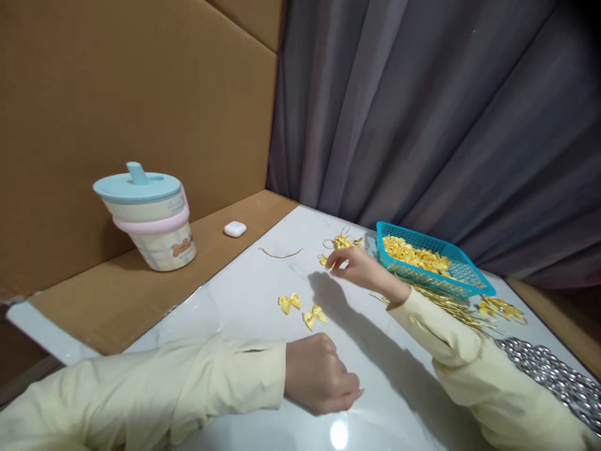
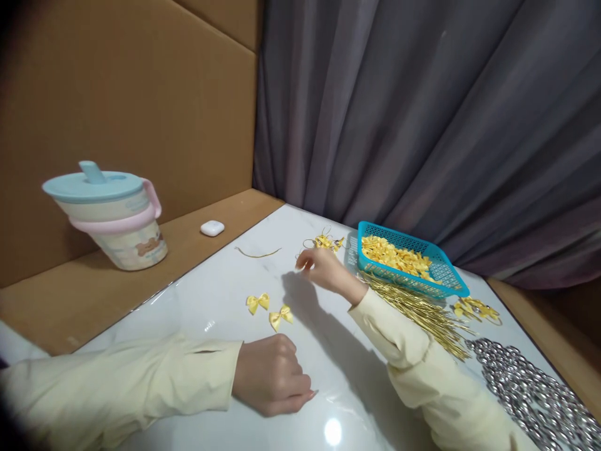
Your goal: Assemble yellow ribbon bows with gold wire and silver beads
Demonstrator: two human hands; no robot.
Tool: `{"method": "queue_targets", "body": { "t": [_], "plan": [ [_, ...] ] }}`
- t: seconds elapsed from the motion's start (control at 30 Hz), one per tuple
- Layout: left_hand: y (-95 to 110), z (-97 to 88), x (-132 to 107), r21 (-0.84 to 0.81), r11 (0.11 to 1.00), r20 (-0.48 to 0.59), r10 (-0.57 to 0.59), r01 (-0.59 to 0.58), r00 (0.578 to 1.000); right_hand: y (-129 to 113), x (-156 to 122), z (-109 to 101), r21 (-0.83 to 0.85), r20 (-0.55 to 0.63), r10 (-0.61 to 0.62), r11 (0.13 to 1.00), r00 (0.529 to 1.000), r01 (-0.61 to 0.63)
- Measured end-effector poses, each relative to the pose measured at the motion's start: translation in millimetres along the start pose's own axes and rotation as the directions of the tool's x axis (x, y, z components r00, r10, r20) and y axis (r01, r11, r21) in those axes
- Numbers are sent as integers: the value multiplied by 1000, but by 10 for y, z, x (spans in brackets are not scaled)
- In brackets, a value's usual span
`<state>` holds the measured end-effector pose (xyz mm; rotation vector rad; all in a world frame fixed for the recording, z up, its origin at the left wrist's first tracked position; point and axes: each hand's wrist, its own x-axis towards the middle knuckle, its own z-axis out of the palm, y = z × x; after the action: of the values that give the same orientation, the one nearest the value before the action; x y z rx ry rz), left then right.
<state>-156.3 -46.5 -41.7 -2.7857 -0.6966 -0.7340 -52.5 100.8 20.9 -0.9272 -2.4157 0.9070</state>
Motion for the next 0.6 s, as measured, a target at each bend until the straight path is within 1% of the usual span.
{"method": "queue_targets", "body": {
  "t": [0.03, 0.1, 0.13, 0.17, 0.2, 0.33, 0.43, 0.5, 0.53, 0.57, 0.6],
  "plan": [
    [-2, 4, -3, -5, 1000, -1, -2, 2, 1000, -68, -78, 42, -1, 84, -30, 1000, 996, 31],
    [-5, 13, -9, -15, 1000, -2, -1, 1, 1000, -170, -216, 134, -14, 212, -76, 997, 974, 81],
    [-7, 18, -12, -20, 1000, -3, 4, -4, 1000, -198, -269, 183, -64, 269, -124, 987, 955, 146],
    [-9, 22, -15, -24, 1000, -2, 8, -8, 1000, -212, -308, 230, -106, 300, -140, 978, 943, 179],
    [-10, 27, -19, -27, 1000, -2, 11, -12, 1000, -212, -334, 275, -114, 319, -134, 977, 938, 179],
    [-3, 49, -34, -19, 1000, -10, 13, -14, 1000, -128, -356, 401, -103, 307, -65, 990, 950, 101],
    [16, 43, -21, -1, 1000, -43, 6, -6, 999, -60, -383, 402, -79, 290, -24, 996, 957, 50],
    [26, 3, 16, 17, 999, -140, -41, 44, 989, -32, -432, 346, -66, 274, -13, 997, 962, 32],
    [25, -29, 42, 21, 995, -211, -87, 94, 974, -24, -467, 303, -61, 265, -8, 998, 964, 26],
    [19, -68, 72, 23, 988, -294, -137, 150, 946, -20, -509, 251, -57, 260, -7, 998, 966, 22],
    [7, -110, 102, 21, 976, -351, -198, 219, 915, -20, -556, 194, -54, 255, -4, 998, 967, 18]
  ]
}}
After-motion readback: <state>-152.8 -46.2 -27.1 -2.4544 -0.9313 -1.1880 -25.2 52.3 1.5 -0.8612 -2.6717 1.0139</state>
